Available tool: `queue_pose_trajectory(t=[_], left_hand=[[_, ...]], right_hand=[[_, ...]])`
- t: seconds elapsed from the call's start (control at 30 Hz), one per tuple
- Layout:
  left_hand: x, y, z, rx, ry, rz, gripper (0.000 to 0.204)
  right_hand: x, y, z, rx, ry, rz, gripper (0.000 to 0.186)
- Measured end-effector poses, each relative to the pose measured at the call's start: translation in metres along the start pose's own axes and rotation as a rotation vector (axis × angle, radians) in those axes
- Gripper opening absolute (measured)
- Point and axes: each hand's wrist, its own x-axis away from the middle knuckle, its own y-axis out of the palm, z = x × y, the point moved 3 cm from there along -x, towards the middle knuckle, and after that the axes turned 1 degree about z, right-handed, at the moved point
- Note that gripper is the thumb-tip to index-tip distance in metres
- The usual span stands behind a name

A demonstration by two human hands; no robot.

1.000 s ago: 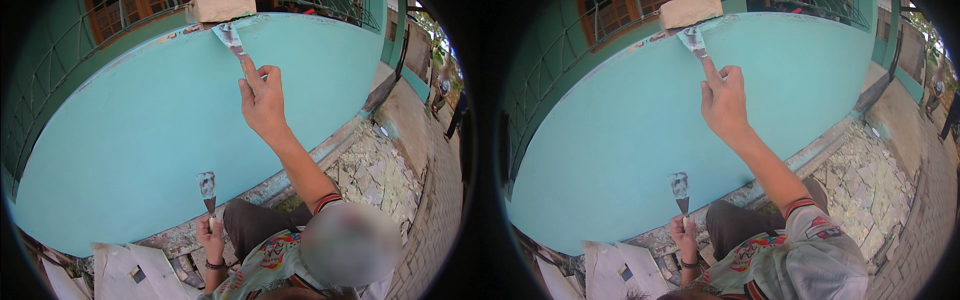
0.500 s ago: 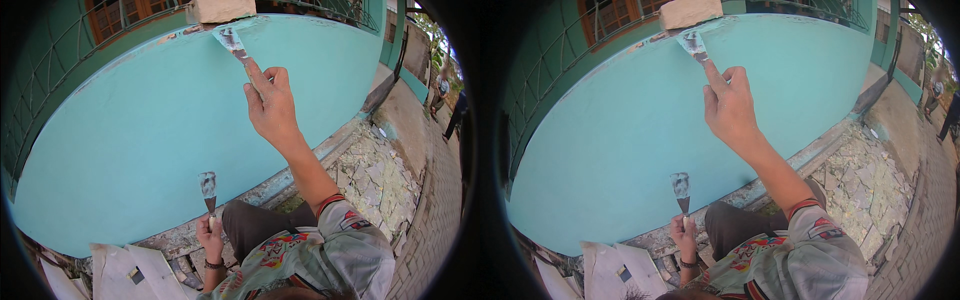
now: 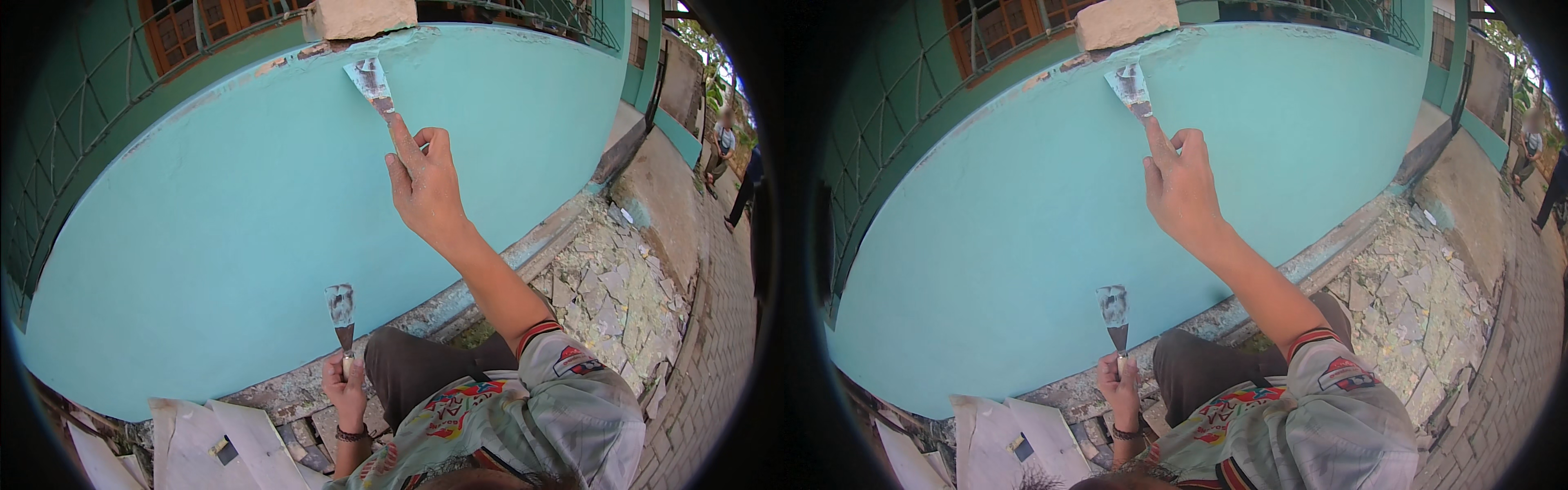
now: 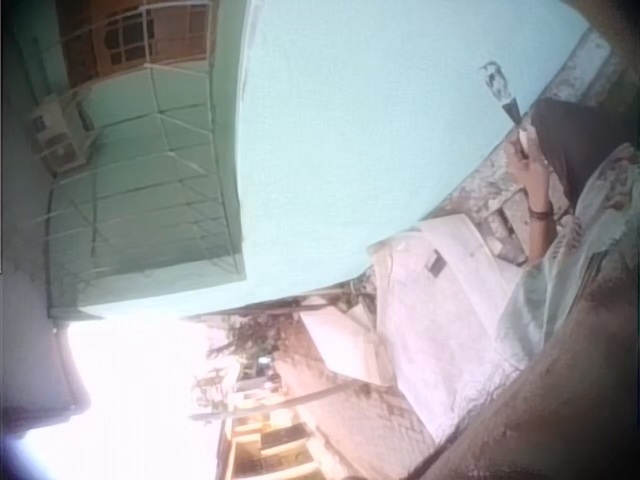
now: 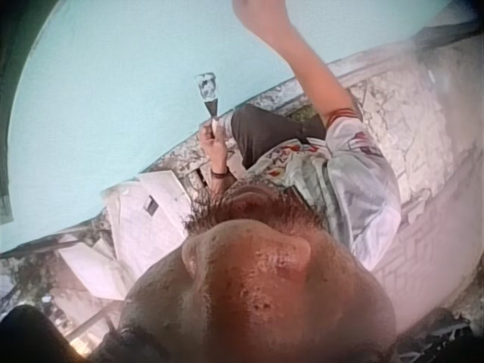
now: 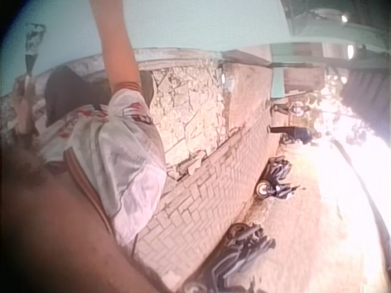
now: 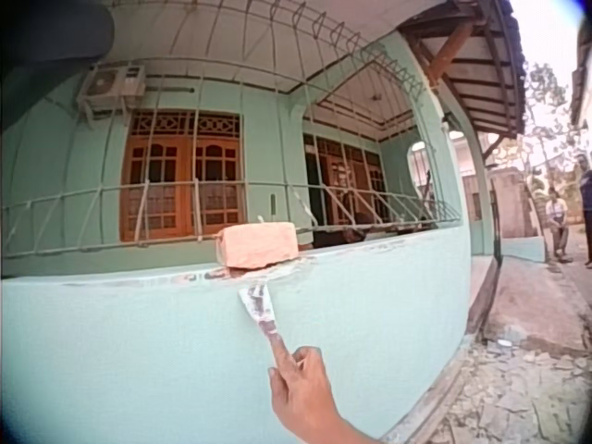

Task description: The person uses two putty knives to scoop and apply light blue plaster to a wall, smoothing the surface. They transfer material between tools and work along the wall's edge, then move to a bucket to retrieve more plaster.

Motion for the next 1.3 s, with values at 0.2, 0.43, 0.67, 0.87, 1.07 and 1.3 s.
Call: queue_pose_trajectory(t=[0.2, 0.43, 0.67, 0.87, 1.07, 1.3], left_hand=[[0.001, 0.0, -0.001, -0.025, 0.001, -0.01, 0.018], [0.0, 0.003, -0.001, -0.017, 0.0, -0.03, 0.02], [0.002, 0.001, -0.006, -0.032, -0.006, -0.016, 0.019], [0.001, 0.005, -0.01, -0.031, -0.016, -0.019, 0.02], [0.001, 0.005, -0.008, -0.041, -0.01, -0.017, 0.02], [-0.002, 0.017, -0.004, -0.031, 0.008, -0.062, 0.022]], right_hand=[[-0.002, -0.015, 0.0, 0.03, -0.016, 0.037, 0.052], [-0.005, -0.005, 0.019, 0.046, -0.005, 0.119, 0.052], [-0.004, -0.017, 0.012, 0.059, 0.001, 0.119, 0.049], [0.009, -0.012, 0.009, 0.06, 0.113, 0.007, 0.046], [-0.008, -0.047, 0.017, 0.15, 0.137, 0.04, 0.041], [-0.006, -0.04, 0.023, 0.079, 0.207, 0.046, 0.043]])
